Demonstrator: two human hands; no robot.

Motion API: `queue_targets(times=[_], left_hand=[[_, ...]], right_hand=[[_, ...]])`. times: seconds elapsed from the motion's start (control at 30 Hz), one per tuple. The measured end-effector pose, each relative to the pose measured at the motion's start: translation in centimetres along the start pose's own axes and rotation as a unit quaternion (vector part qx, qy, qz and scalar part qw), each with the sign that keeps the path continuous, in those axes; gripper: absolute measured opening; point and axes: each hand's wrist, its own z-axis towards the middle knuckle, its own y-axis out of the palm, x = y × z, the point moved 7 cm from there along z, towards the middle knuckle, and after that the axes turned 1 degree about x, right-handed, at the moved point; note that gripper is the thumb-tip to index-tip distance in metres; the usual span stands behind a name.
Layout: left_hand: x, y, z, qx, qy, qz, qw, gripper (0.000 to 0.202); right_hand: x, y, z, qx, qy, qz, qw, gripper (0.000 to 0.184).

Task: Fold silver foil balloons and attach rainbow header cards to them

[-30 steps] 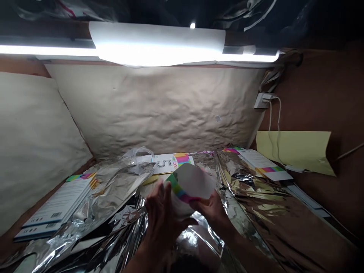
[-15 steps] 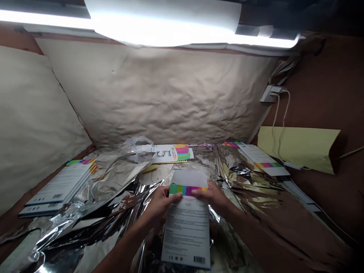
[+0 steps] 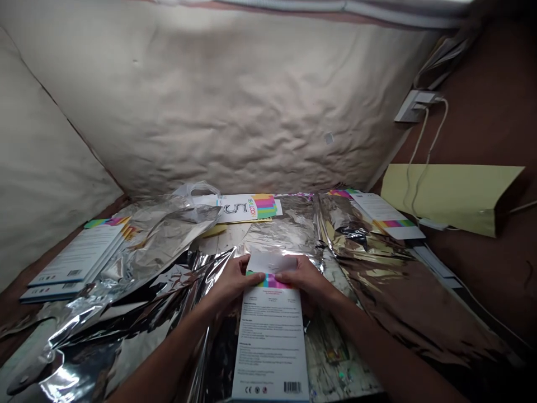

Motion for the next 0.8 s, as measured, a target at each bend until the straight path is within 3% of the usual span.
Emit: queue_targets(times=[0.2,0.27,0.37,0.43,0.5,0.53,0.57,0.6,0.67,0.73,0.8], left_hand=[[0.0,0.0,-0.3,0.002,-0.019,-0.011,1.000,0.053],[0.2,0.2,-0.5,-0.005,-0.016,-0.056,0.998,0.063],[0.6,1.6,-1.1,-0.081,-0.010,-0.113,0.990,0.074],[0.7,2.4,-1.4,-0.109,-0.004,-0.109,0.988,0.065],[1.0,2.3,-1.4,-0.084,0.014,-0.071,0.994,0.050],[1.3,2.2,-1.4,-0.066,0.030,-0.052,0.996,0.046],[1.6,2.2,-1.5,-0.055,0.048,-0.035,0.997,0.044],[2.1,2.2,-1.6,-0.051,0.068,-0.022,0.996,0.043],[2.9,2.4,-2.0,-0.054,0.105,-0.001,0.993,0.041],[3.5,2.5,-2.4,-0.055,0.127,0.013,0.990,0.038],[3.8,2.7,-2.8,-0.055,0.145,0.028,0.988,0.033]], right_hand=[[0.1,-0.2,0.0,0.010,-0.015,-0.017,1.000,0.048],[-1.1,-1.0,0.1,0.045,-0.046,-0.012,0.998,0.050],[-4.5,-2.5,-0.8,0.128,-0.146,-0.056,0.979,0.059],[-7.7,-3.4,-2.7,0.228,-0.255,-0.161,0.926,0.074],[-10.7,-3.1,-5.5,0.322,-0.359,-0.292,0.826,0.075],[-11.8,-2.4,-6.6,0.335,-0.393,-0.352,0.781,0.068],[-12.6,-1.5,-7.2,0.316,-0.408,-0.404,0.755,0.060],[-13.0,-0.6,-7.2,0.270,-0.402,-0.446,0.753,0.052],[-13.5,0.5,-6.4,0.159,-0.344,-0.488,0.786,0.041],[-14.1,0.8,-5.3,0.068,-0.261,-0.472,0.839,0.030],[-14.9,1.3,-4.4,-0.030,-0.182,-0.449,0.874,0.018]])
